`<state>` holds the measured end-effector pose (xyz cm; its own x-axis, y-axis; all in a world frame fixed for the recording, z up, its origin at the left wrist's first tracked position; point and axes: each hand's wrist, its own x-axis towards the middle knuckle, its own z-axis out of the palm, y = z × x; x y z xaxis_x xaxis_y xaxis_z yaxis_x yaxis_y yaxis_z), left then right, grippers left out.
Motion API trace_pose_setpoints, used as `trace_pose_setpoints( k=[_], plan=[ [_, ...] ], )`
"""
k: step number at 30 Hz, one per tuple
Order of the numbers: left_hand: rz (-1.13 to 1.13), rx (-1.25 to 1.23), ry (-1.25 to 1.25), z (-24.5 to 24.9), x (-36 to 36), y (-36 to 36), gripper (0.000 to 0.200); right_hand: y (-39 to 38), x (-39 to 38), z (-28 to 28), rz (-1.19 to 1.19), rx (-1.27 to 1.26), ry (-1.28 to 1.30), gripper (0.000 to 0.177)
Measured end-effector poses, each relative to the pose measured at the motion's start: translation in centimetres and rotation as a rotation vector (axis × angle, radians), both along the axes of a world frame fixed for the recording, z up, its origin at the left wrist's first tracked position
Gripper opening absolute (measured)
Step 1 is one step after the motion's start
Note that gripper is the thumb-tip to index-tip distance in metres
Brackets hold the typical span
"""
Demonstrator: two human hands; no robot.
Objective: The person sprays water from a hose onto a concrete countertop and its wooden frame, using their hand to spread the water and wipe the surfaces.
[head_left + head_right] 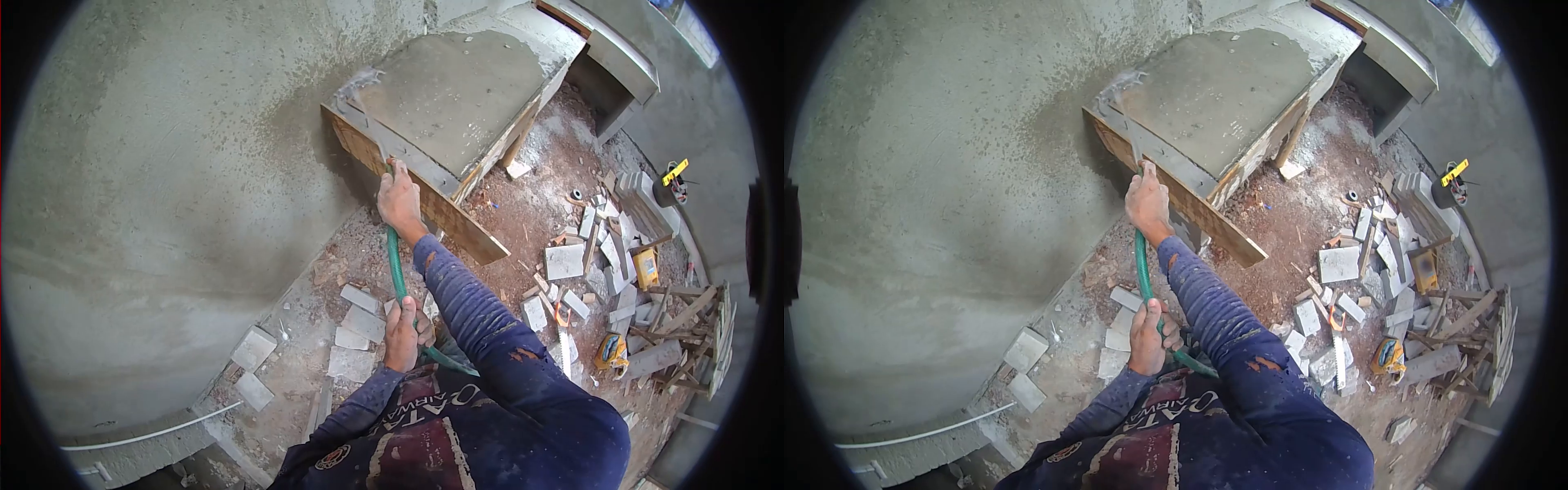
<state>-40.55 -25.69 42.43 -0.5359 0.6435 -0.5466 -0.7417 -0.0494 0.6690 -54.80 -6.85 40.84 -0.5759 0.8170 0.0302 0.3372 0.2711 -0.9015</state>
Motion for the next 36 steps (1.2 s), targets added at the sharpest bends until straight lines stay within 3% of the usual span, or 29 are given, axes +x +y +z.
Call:
trace_pose_setpoints(
  k=[7,9,12,14,17,24,26,29,32,33,36],
  plan=[
    [-0.082,-0.002,-0.016,0.1,-0.7,0.4,0.037,1.9,1.1,-0.3,-0.157,0.113,0.069,0.035],
    [-0.094,0.004,-0.018,-0.3,-0.7,0.4,0.036,1.7,1.3,-0.3,-0.099,-0.032,-0.007,0.035],
    [-0.083,0.007,-0.061,-1.0,0.3,0.3,0.036,0.9,1.6,-1.4,-0.030,0.024,-0.037,0.035],
    [-0.083,-0.016,-0.088,-1.4,1.0,0.5,0.036,1.5,2.3,-1.8,-0.022,-0.088,-0.104,0.034],
    [-0.142,-0.020,-0.084,-1.3,1.5,1.1,0.037,2.9,4.2,-3.3,-0.163,0.059,-0.042,0.034],
    [-0.270,0.005,-0.091,-1.5,1.9,2.6,0.039,5.7,7.7,-1.9,-0.281,-0.001,-0.120,0.036],
    [-0.298,0.040,-0.107,-1.2,2.2,2.7,0.040,6.0,7.9,-2.2,-0.240,-0.056,-0.131,0.035],
    [-0.323,0.074,-0.132,-1.2,2.8,3.1,0.040,6.2,7.5,-2.3,-0.053,0.098,-0.157,0.034],
    [-0.408,0.137,-0.130,-0.8,3.0,4.3,0.040,7.5,8.0,-1.8,0.046,0.019,-0.222,0.032],
    [-0.442,0.142,-0.140,-0.4,2.9,4.9,0.038,8.8,8.3,-3.4,0.052,0.181,-0.195,0.030],
    [-0.514,0.143,-0.105,0.6,2.4,7.3,0.038,11.8,9.8,-1.3,-0.009,0.141,-0.311,0.029]
  ],
)
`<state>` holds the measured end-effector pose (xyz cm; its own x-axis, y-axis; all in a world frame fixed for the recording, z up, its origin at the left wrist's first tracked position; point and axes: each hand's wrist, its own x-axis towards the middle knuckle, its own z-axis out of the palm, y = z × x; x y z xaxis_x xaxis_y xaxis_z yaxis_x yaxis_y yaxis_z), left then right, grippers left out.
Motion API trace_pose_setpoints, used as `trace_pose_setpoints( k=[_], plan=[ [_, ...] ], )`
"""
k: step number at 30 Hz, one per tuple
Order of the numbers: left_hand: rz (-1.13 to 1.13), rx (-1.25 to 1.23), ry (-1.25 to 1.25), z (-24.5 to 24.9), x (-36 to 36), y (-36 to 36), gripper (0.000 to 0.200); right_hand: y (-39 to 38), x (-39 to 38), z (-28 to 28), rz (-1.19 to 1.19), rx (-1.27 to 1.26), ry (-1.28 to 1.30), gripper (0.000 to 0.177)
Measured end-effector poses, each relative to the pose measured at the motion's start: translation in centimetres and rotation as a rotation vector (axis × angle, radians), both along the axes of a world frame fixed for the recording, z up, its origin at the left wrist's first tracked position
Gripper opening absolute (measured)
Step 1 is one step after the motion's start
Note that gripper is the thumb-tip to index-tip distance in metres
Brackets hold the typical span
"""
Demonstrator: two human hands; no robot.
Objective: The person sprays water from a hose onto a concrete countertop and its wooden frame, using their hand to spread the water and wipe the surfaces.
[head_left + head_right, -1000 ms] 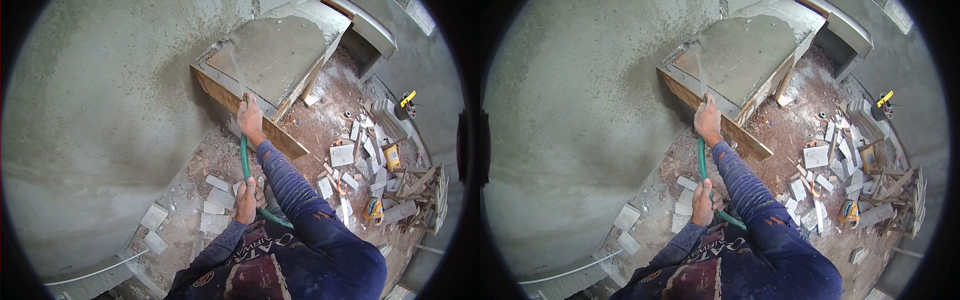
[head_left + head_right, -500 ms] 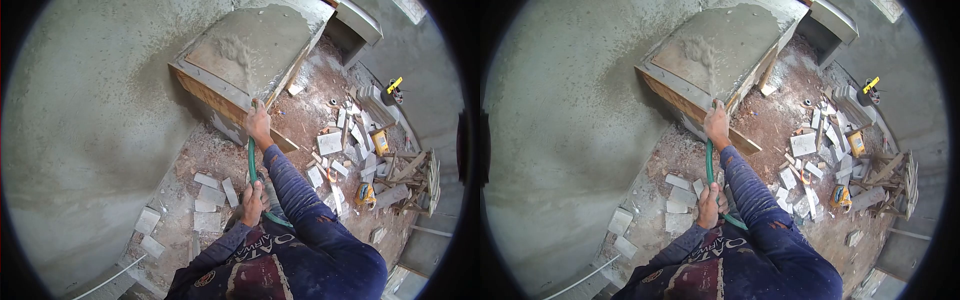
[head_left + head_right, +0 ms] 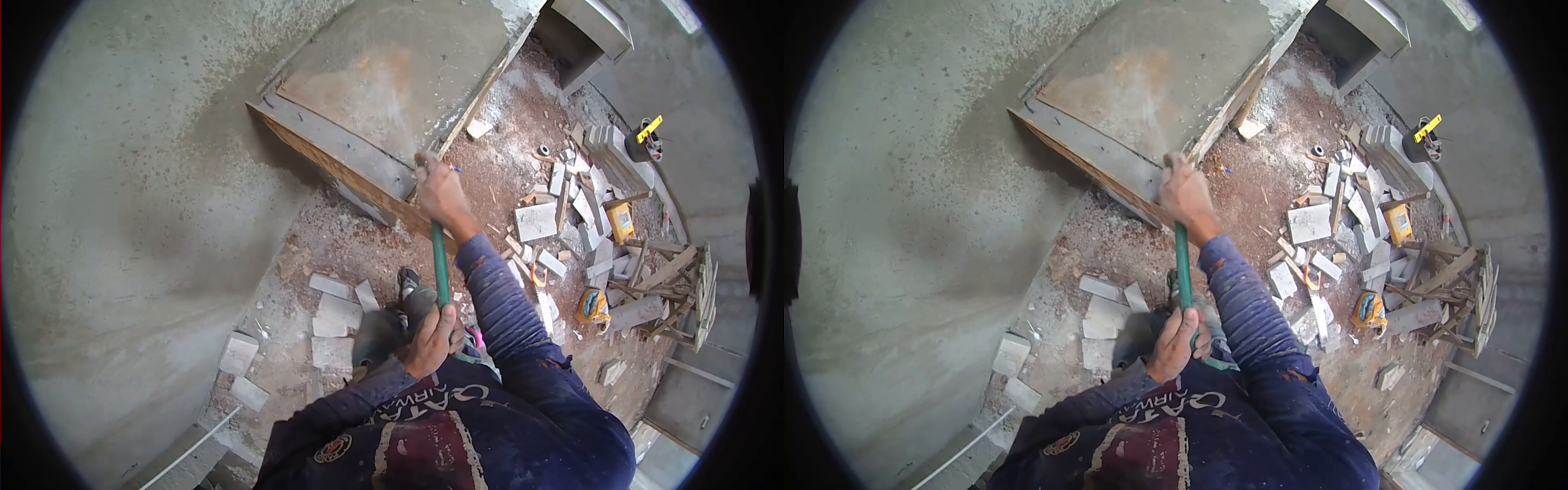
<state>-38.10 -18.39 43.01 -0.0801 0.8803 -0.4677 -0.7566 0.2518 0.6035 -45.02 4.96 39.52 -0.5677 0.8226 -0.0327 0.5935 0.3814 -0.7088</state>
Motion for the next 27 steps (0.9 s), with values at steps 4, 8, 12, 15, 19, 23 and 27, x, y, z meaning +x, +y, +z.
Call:
trace_pose_setpoints(
  k=[4,8,12,15,19,23,27],
  plan=[
    [-0.051,0.034,0.010,1.2,-1.2,3.5,0.038,3.5,0.8,3.7,-0.004,0.039,0.054,0.032],
    [0.000,0.023,0.037,3.9,-4.7,6.3,0.041,8.0,-1.4,4.9,-0.018,0.221,0.157,0.034],
    [-0.014,0.019,0.082,6.9,-9.9,8.0,0.043,10.5,-6.3,7.3,0.076,0.077,-0.060,0.035],
    [-0.104,-0.037,0.092,9.2,-14.5,9.3,0.042,12.0,-10.1,5.7,-0.235,0.145,0.072,0.030],
    [-0.185,-0.105,0.317,9.0,-19.8,10.0,0.041,12.9,-11.1,3.4,-0.397,-0.124,0.269,0.031],
    [-0.346,-0.118,0.310,5.5,-23.2,8.6,0.040,9.7,-10.9,1.4,-0.466,0.490,0.150,0.033],
    [-0.519,0.009,0.161,-1.2,-24.2,3.0,0.037,4.5,-10.2,-3.8,-0.466,0.106,0.278,0.030]
  ],
)
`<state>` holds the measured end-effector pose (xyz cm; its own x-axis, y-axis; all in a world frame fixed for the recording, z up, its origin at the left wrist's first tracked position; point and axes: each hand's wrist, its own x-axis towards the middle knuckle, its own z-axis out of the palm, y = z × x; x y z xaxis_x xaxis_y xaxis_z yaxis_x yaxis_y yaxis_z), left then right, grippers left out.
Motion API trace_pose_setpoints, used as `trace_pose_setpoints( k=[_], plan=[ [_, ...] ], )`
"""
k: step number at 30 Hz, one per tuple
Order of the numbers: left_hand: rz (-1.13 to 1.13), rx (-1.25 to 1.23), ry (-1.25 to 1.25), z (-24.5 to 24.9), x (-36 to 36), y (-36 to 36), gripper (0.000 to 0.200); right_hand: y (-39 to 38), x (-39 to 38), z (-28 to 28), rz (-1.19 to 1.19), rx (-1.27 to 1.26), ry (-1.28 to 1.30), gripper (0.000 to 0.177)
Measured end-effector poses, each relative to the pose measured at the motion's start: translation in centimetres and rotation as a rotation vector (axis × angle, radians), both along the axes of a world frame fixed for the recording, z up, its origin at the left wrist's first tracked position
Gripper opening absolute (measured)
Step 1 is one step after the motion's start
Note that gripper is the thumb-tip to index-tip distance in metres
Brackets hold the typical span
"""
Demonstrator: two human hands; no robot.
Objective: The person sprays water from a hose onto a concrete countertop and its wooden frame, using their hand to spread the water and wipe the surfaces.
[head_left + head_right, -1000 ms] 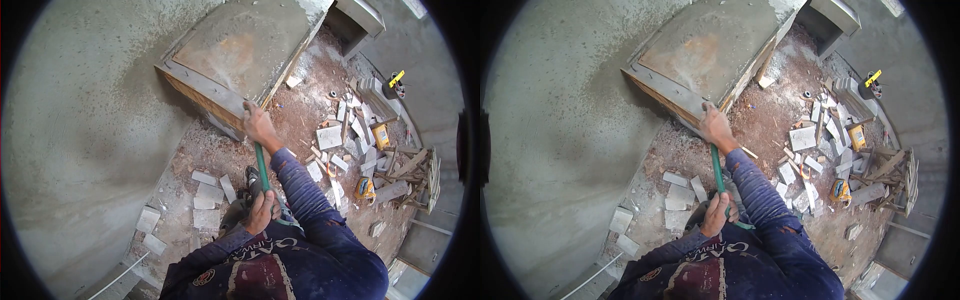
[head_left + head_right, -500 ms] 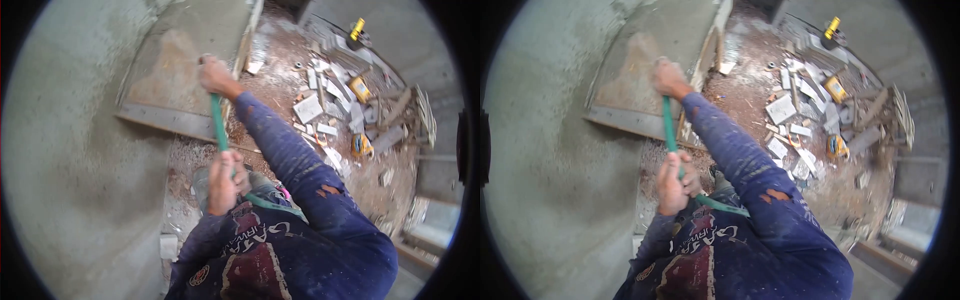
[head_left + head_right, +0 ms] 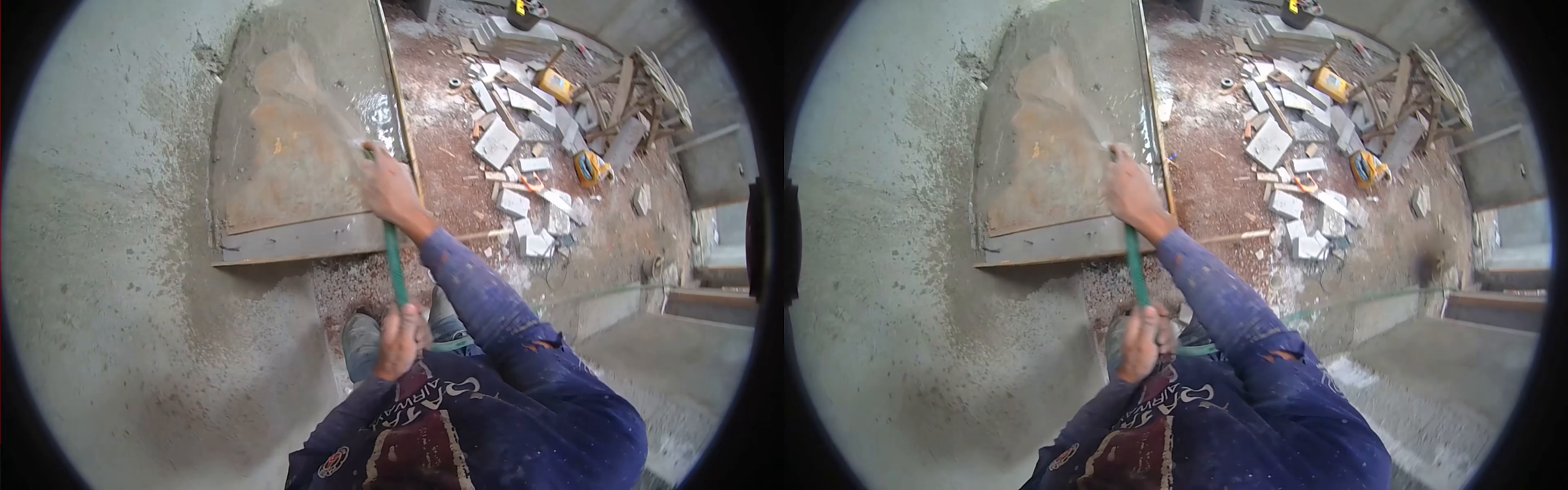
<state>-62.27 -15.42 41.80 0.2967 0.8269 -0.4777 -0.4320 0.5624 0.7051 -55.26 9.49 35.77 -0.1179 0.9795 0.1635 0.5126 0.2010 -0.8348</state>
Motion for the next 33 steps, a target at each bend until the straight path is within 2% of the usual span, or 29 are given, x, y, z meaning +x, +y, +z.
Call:
trace_pose_setpoints(
  k=[3,5,7,12,17,25,27,29,33],
  plan=[
    [-0.113,-0.008,-0.140,-2.2,-1.3,-4.4,0.040,-7.7,1.4,3.1,-0.099,0.061,-0.136,0.029],
    [-0.271,0.000,-0.238,-1.9,-2.9,-6.4,0.044,-10.9,1.4,4.0,-0.326,-0.194,-0.163,0.036],
    [-0.352,-0.004,-0.262,-1.4,-4.3,-7.5,0.046,-12.7,1.0,3.7,-0.389,-0.181,-0.134,0.034],
    [-0.404,-0.117,-0.274,-1.2,-6.6,-9.5,0.045,-15.6,-0.1,4.3,-0.487,-0.241,-0.124,0.032],
    [-0.425,-0.095,-0.231,-1.4,-7.0,-10.6,0.044,-16.9,-0.2,5.2,-0.537,-0.325,-0.136,0.033],
    [-0.393,-0.017,-0.131,-1.7,-6.4,-11.1,0.043,-17.1,0.1,5.3,-0.497,-0.331,-0.152,0.034],
    [-0.419,-0.039,-0.207,-1.5,-6.2,-11.8,0.043,-17.5,0.3,4.6,-0.461,-0.362,-0.162,0.034],
    [-0.404,-0.013,-0.214,-1.0,-5.7,-12.2,0.044,-17.7,0.6,3.9,-0.335,-0.214,-0.217,0.034],
    [-0.356,0.071,-0.177,-0.8,-4.8,-12.4,0.043,-16.6,-1.0,6.1,-0.174,-0.236,-0.112,0.036]
  ],
)
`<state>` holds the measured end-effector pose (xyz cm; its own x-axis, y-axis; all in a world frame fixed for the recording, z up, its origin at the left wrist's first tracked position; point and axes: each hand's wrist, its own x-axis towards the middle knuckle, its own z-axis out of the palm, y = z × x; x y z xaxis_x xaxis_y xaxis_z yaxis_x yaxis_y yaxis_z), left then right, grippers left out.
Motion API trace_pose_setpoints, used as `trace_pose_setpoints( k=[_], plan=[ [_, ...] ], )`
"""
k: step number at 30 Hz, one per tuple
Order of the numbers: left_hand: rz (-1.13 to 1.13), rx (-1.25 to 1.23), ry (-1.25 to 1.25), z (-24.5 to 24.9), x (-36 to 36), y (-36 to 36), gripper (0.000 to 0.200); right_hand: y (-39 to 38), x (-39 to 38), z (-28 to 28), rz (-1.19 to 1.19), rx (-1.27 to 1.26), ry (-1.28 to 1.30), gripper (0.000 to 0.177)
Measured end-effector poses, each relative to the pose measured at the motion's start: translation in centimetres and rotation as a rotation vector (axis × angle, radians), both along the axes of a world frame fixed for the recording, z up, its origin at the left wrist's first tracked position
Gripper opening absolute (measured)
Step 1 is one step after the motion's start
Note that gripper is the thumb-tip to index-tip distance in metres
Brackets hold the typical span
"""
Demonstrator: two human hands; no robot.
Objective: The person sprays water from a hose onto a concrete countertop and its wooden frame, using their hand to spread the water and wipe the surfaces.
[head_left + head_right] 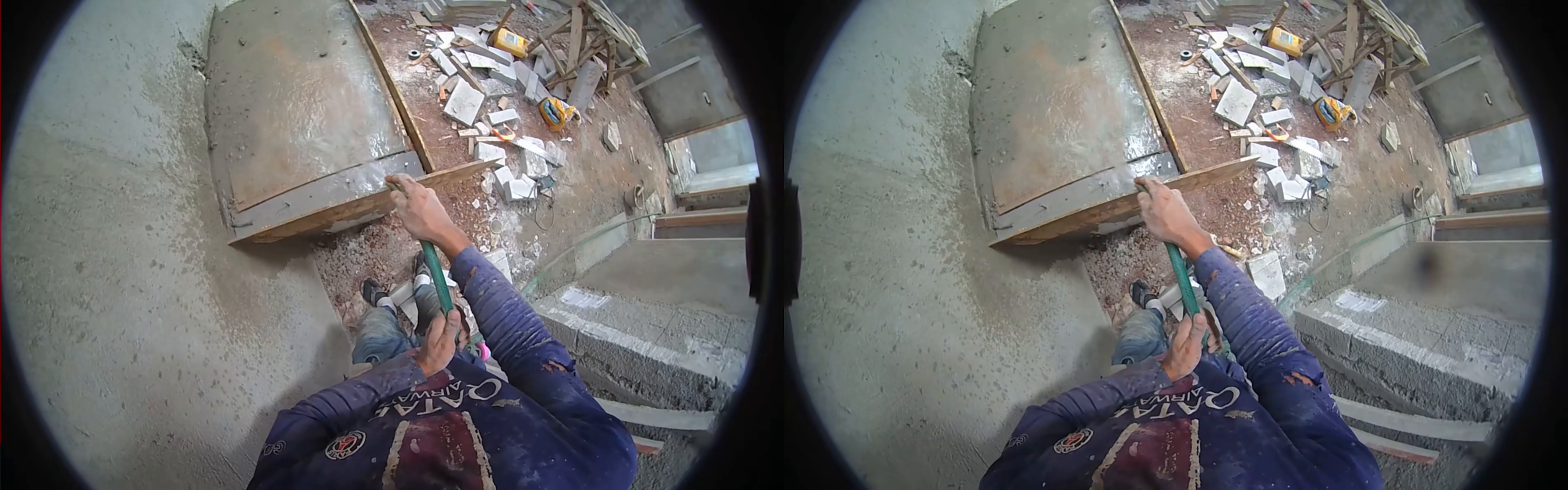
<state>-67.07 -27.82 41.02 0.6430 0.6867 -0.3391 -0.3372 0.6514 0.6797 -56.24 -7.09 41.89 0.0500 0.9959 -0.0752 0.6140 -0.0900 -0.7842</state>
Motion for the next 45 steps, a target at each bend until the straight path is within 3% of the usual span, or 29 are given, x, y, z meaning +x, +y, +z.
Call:
trace_pose_setpoints(
  k=[3,5,12,16,18,36,45],
  plan=[
    [-0.009,-0.017,0.057,-0.7,0.6,-0.1,0.046,0.5,-0.3,1.1,0.052,-0.069,-0.050,0.036],
    [-0.012,-0.044,0.026,-0.4,1.0,0.2,0.047,0.4,1.4,1.5,-0.147,-0.224,-0.040,0.037],
    [-0.013,-0.114,0.034,0.6,1.5,0.3,0.050,-0.5,3.2,-2.4,-0.192,-0.046,-0.245,0.032],
    [-0.002,-0.111,0.058,1.0,1.4,0.9,0.050,-0.1,3.0,-1.3,-0.266,-0.144,-0.133,0.032],
    [0.030,-0.131,0.048,1.2,1.6,1.1,0.049,0.3,2.8,-1.3,-0.211,-0.029,-0.131,0.033],
    [0.500,-0.199,0.110,2.4,0.2,0.7,0.045,2.5,-11.2,-0.9,0.416,0.007,0.159,0.034],
    [0.698,-0.287,0.072,3.2,-0.1,0.9,0.039,2.1,-14.5,-0.1,0.510,-0.023,0.194,0.032]
  ],
)
